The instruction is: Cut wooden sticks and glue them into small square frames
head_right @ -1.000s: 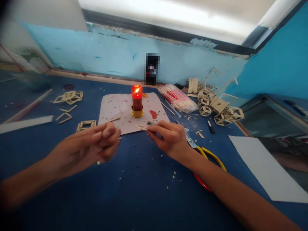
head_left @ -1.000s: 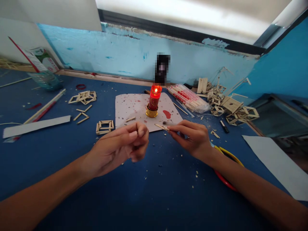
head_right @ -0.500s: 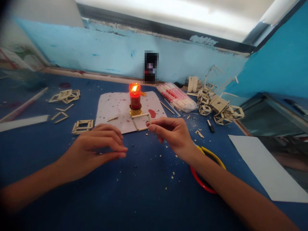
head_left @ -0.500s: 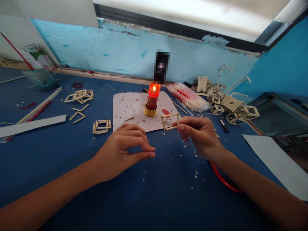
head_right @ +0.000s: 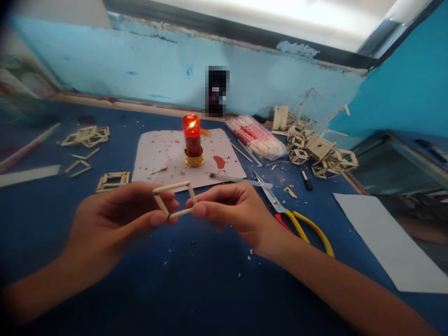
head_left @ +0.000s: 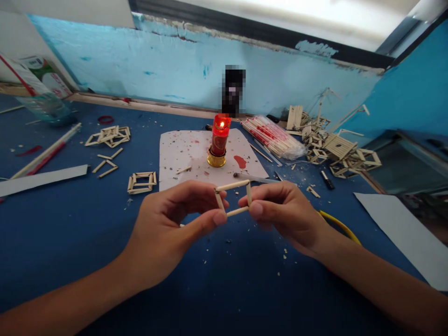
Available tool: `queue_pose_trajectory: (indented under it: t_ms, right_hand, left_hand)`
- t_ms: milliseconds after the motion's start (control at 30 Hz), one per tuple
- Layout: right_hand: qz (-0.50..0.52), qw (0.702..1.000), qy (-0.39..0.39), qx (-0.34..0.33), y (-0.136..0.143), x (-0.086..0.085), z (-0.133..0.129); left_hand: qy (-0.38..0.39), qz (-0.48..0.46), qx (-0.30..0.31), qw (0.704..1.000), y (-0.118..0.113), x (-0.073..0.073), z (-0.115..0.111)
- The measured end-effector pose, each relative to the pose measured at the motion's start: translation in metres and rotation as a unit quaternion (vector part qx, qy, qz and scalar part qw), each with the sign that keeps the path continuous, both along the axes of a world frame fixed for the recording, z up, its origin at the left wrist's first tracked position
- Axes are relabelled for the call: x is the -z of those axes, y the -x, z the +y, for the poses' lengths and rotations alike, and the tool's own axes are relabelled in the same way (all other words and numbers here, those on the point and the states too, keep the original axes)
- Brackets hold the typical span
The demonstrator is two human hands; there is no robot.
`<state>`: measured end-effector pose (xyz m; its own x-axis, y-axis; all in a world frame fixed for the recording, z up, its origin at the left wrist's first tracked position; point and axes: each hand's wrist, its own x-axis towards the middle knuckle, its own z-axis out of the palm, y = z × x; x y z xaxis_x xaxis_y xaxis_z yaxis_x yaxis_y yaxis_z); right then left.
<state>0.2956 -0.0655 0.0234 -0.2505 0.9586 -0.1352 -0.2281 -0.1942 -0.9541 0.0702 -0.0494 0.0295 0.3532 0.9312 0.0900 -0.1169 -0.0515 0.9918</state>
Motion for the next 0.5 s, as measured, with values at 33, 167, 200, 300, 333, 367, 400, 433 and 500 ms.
queue_pose_trajectory:
  t_ms: [33,167,200,300,333,367,400,433,500]
  right_hand:
    - [-0.003,1.000,-0.003,-0.004,0.001,0.001,0.000]
    - [0.023,0.999,-0.034,-0.020,-0.001,0.008,0.002]
    - [0.030,0.998,-0.048,-0.018,-0.002,0.009,0.003]
    - [0.042,0.996,-0.079,0.027,-0.005,0.012,0.006]
    - [0.047,0.994,-0.085,0.047,-0.005,0.012,0.007]
    - [0.053,0.992,-0.091,0.063,-0.005,0.012,0.009]
    - [0.055,0.991,-0.099,0.074,-0.006,0.012,0.009]
    - [0.052,0.990,-0.109,0.079,-0.006,0.012,0.010]
    - [0.019,0.989,-0.130,0.071,-0.006,0.012,0.011]
  left_hand:
    - [0.017,0.000,-0.003,1.000,-0.001,-0.002,0.000]
    - [0.026,-0.001,-0.014,1.000,0.000,-0.003,0.003]
    - [0.021,-0.003,-0.018,1.000,0.001,-0.003,0.004]
    - [-0.001,0.003,-0.037,0.999,0.003,-0.003,0.006]
    - [-0.010,0.007,-0.046,0.999,0.004,-0.003,0.007]
    - [-0.021,0.012,-0.053,0.998,0.004,-0.003,0.007]
    - [-0.030,0.018,-0.059,0.998,0.004,-0.002,0.007]
    - [-0.037,0.024,-0.062,0.997,0.004,-0.002,0.008]
    - [-0.049,0.030,-0.065,0.996,0.004,-0.002,0.007]
